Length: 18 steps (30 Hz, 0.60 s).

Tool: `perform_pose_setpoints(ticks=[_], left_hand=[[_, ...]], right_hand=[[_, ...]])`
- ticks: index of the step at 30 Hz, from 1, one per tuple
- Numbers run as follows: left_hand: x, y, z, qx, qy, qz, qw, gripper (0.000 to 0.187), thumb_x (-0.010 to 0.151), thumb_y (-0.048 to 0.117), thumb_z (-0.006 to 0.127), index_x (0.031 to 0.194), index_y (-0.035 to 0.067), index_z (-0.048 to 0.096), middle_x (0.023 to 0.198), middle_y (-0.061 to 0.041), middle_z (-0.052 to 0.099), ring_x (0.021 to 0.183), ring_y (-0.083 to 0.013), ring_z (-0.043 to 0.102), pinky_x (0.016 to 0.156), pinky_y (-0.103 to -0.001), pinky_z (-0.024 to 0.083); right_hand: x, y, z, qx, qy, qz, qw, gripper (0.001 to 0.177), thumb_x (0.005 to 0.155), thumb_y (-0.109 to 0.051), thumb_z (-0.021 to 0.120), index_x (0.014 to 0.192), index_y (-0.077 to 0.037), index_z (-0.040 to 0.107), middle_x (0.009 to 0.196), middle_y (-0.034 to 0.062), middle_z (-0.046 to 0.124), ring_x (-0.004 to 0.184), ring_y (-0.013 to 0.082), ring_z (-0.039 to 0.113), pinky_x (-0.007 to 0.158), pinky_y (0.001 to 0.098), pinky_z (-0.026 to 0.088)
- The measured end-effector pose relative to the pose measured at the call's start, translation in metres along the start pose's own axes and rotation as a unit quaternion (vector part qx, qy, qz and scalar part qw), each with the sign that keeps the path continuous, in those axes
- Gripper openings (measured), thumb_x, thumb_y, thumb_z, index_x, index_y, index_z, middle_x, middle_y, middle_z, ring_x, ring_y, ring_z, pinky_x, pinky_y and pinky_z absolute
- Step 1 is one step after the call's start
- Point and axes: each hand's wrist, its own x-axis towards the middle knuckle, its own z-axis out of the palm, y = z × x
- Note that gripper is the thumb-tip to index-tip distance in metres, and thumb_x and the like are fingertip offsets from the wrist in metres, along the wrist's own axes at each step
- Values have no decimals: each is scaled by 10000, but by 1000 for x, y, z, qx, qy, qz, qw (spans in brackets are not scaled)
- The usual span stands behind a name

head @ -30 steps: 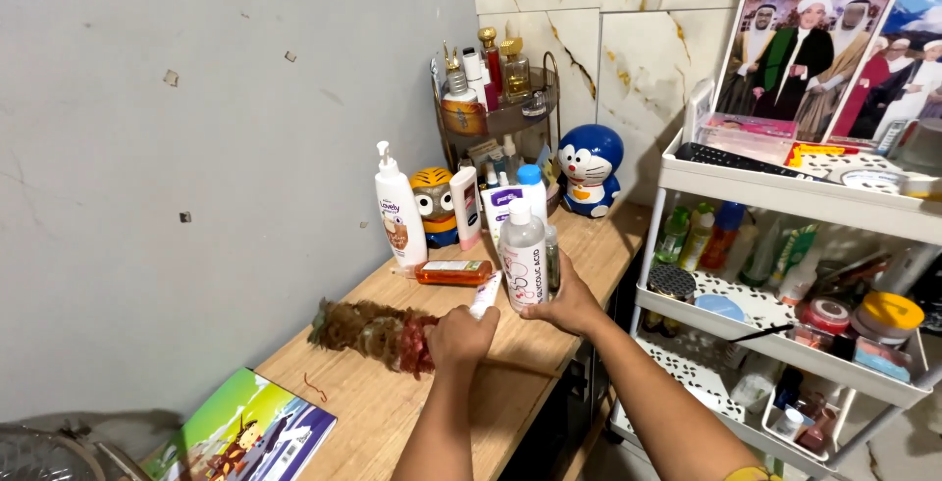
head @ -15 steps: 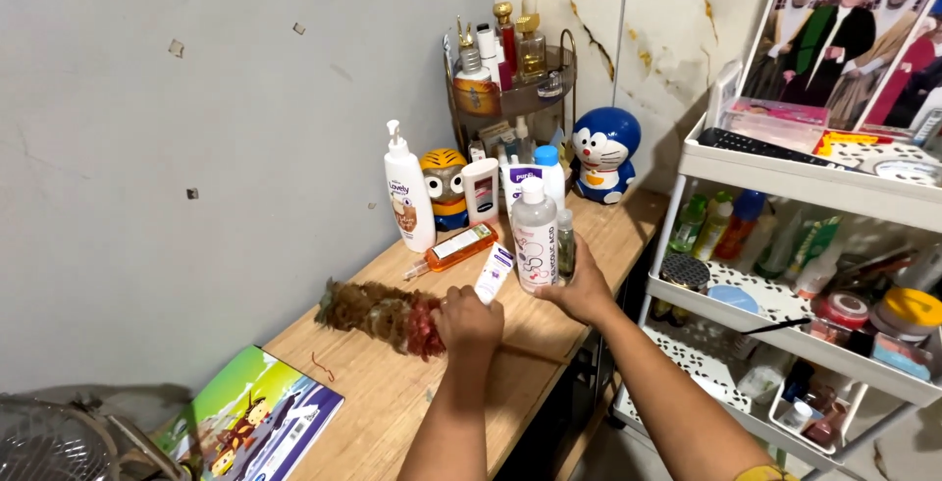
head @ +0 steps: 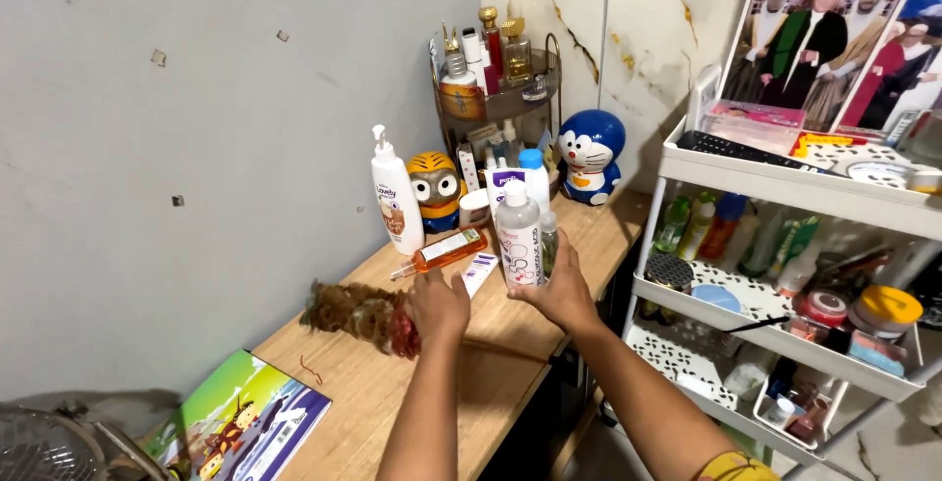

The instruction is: Organizing various skincare and toiletry products from a plastic tiered shelf onto a wooden desk.

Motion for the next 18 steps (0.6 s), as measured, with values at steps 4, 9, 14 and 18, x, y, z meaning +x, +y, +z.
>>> perform_pose_setpoints(ticks=[4,9,14,18], left_hand=[[27,13,-5,8,40,21,999,537,874,323,722,1326,63,594,1502,-182,470,1370,-377,455,1075,-572,353],[67,39,-2,-64,9,74,995,737,778,286,830,1428,122,524,1437,-89,544,1306,-328,531,1056,-472,439],[105,54,33,-137,5,112,984,623,758,261,815,1335,168,600,1380,-100,579,1225,-338,579,993,-457,469],[124,66,50,-125,47,107,985,301,939,323,707,1125,86,727,1167,-171,710,1040,-399,685,891,-499,535]], right_hand=[[0,6,0,16,-1,13,1000,1380,535,-324,996,1579,-34,141,1536,233,381,1408,343,443,1165,398,376],[8,25,7,-9,22,-16,1000,1382,514,-335,1011,1560,-5,171,1520,248,397,1403,363,436,1149,405,380],[13,33,11,-19,26,-19,999,1371,508,-333,1010,1550,1,184,1514,245,405,1399,366,438,1152,402,380],[16,39,13,-24,20,-11,999,1344,534,-331,1002,1553,-5,189,1515,241,410,1400,369,445,1156,401,380]])
